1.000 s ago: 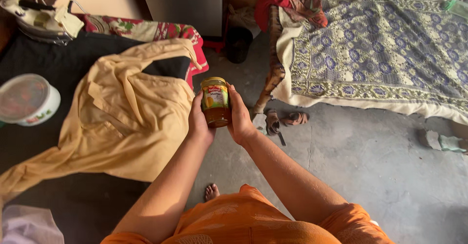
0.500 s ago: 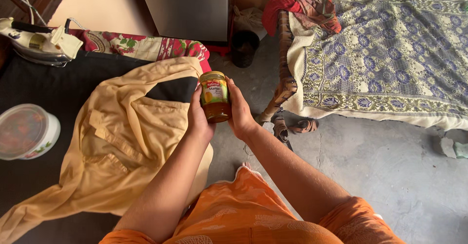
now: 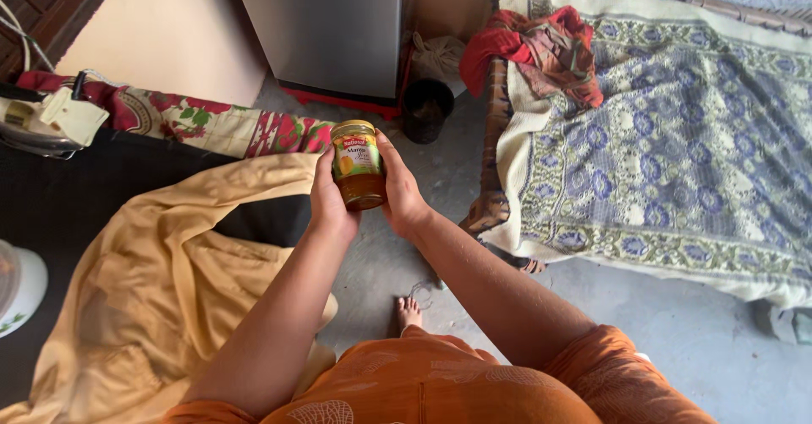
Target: The person takes a jar of mango pickle, wipes it with a cloth, and places it inside a refrigerator on a shelf.
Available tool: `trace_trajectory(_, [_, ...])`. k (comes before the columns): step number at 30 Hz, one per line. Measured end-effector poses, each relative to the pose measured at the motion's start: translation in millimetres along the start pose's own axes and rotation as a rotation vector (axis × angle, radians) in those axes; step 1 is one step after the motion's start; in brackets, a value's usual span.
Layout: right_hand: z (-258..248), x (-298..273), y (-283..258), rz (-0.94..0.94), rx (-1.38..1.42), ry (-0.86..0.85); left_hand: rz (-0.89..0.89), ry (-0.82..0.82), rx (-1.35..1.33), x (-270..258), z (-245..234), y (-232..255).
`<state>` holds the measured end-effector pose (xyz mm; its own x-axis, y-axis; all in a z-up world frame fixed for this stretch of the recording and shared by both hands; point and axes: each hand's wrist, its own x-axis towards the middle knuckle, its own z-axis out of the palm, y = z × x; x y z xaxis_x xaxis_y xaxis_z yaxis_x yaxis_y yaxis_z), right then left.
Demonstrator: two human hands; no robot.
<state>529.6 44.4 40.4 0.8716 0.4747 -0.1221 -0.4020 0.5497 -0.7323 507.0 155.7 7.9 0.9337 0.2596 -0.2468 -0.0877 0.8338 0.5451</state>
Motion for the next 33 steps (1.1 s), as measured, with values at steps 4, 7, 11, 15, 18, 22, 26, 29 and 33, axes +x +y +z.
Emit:
trace_trajectory(4, [-14.9,27.7,-31.5,0.111,-0.075,0.022,-0.010,0.050,0.005,25.2,27.1,-7.0])
trace_trajectory(7, [-24.9,48.2,-46.2,0.108,-0.079,0.010,0.014,0.055,0.004,43.7,44.6,-11.9])
trace_trajectory(11, [-35.0,61.6,-55.4,0.132,-0.058,-0.011,0.024,0.109,0.019,56.4,51.8,-17.4])
trace_trajectory(15, [-34.8,80.0,-63.4,0.154,-0.061,0.018,0.045,0.093,0.038,75.8,56.7,-17.2])
trace_trajectory(18, [-40.0,97.3,-64.4,0.189,-0.095,0.036,0.021,0.100,0.006,90.5,54.9,-15.6])
trace_trajectory(22, [-47.4,130.5,-61.1,0.126,-0.024,-0.043,0.030,0.151,0.023,121.9,55.0,-12.4])
trace_trajectory(26, [-47.8,167.1,-65.0,0.155,-0.012,-0.022,0.024,0.135,-0.008,156.8,56.4,-6.6])
trace_trajectory(29, [-46.8,191.1,-70.4,0.168,0.005,-0.010,-0.001,0.149,-0.026,180.9,60.7,-1.4])
trace_trajectory(33, [-44.4,219.9,-76.3,0.158,-0.035,-0.032,-0.030,0.178,0.003,208.5,64.9,10.9])
